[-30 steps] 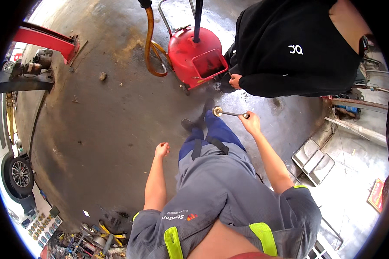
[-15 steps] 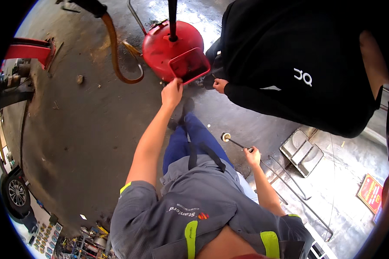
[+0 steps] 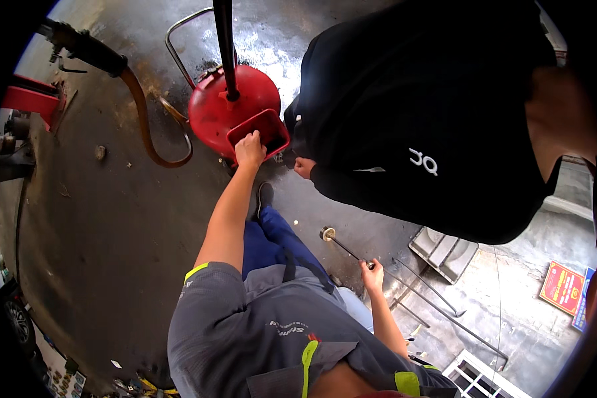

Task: The person removes an oil filter from a vehicle using a wrench and places it into a red oil drain pan. They then use the wrench to work on the drain plug underneath the vehicle while oil drains into the pan.

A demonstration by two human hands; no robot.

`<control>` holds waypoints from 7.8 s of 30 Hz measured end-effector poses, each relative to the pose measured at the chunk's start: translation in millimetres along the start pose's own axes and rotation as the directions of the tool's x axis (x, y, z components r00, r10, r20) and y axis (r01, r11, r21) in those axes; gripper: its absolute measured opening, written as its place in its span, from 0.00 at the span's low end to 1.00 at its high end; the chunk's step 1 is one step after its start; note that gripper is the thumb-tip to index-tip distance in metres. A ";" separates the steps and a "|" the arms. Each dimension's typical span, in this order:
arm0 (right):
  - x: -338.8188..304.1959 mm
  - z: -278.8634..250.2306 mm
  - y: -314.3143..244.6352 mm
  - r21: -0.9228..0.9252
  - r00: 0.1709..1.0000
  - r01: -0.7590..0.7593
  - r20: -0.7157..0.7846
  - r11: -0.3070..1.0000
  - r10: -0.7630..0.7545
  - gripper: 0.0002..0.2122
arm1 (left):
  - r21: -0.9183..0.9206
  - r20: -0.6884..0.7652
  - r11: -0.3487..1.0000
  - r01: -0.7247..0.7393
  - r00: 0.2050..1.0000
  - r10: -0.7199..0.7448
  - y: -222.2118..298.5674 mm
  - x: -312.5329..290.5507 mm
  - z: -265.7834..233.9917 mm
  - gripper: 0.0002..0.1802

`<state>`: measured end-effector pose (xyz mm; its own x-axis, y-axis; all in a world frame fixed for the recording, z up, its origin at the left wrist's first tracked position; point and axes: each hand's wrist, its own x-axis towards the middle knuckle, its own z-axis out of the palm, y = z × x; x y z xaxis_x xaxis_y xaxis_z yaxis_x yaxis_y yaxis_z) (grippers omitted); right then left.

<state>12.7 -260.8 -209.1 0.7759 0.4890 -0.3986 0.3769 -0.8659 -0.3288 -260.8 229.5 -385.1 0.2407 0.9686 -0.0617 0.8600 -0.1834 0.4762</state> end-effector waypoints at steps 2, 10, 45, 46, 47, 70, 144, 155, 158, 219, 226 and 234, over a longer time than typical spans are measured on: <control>4.2 3.7 -9.1 -0.019 0.999 0.039 -0.025 0.999 -0.040 0.17 | -0.214 -0.019 0.972 0.101 0.994 -0.108 1.8 -14.0 -16.7 0.15; 34.1 7.3 -78.9 -0.085 0.994 0.108 0.044 0.990 -0.105 0.21 | -0.718 0.121 0.571 0.398 0.879 -0.460 -82.7 -40.4 -58.7 0.20; 161.4 92.2 -71.2 -0.181 0.935 0.337 0.175 0.924 -0.307 0.30 | -0.329 0.183 0.776 0.538 0.843 -0.506 -139.1 -152.7 -105.2 0.38; 167.7 92.4 -49.8 -0.207 0.929 0.370 0.076 0.906 -0.362 0.30 | -0.326 0.248 0.811 0.487 0.871 -0.423 -95.0 -134.3 -141.5 0.38; 168.8 86.1 -42.6 -0.206 0.922 0.386 0.099 0.899 -0.374 0.29 | -0.264 0.298 0.809 0.525 0.842 -0.449 -96.3 -126.3 -128.8 0.38; -190.4 71.4 51.1 0.601 0.759 -0.286 -0.333 0.746 0.559 0.15 | -0.096 0.525 0.964 0.248 0.836 -0.162 -87.1 -29.2 -51.9 0.41; 570.4 -563.6 98.1 0.681 0.582 0.702 -0.379 0.209 -0.720 0.18 | -0.988 0.150 0.002 0.155 0.957 0.249 872.0 -0.3 56.7 0.20; 712.6 -510.7 -72.3 0.945 0.610 -0.324 0.244 0.044 -0.754 0.17 | -0.760 -0.503 0.192 -0.621 0.749 0.431 874.4 154.1 -22.4 0.42; 748.7 -505.6 -131.4 0.906 0.593 -0.423 0.288 0.014 -0.752 0.18 | -0.710 -0.604 0.104 -0.697 0.678 0.419 884.5 199.1 -41.6 0.35; 634.7 -537.3 -715.1 0.844 -0.700 -0.399 -0.027 0.360 -0.714 0.20 | -0.489 -0.840 -0.430 -0.759 0.542 -0.002 584.0 541.1 -408.8 0.22; 597.3 -509.9 -695.2 0.953 -0.666 -0.167 0.080 0.252 -0.742 0.23 | -0.390 -0.833 -0.594 -0.704 0.544 -0.097 552.3 532.0 -364.2 0.22; 590.7 -487.2 -682.5 0.804 -0.741 -0.157 0.289 0.574 -0.607 0.20 | -0.333 -0.816 -0.400 -0.854 0.474 -0.331 531.9 457.5 -348.2 0.25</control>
<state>460.3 568.0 197.0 -0.9494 0.1936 0.2474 -0.3120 -0.4890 -0.8146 150.2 633.6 145.3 -0.5378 0.6564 0.5291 -0.6997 -0.6976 0.1543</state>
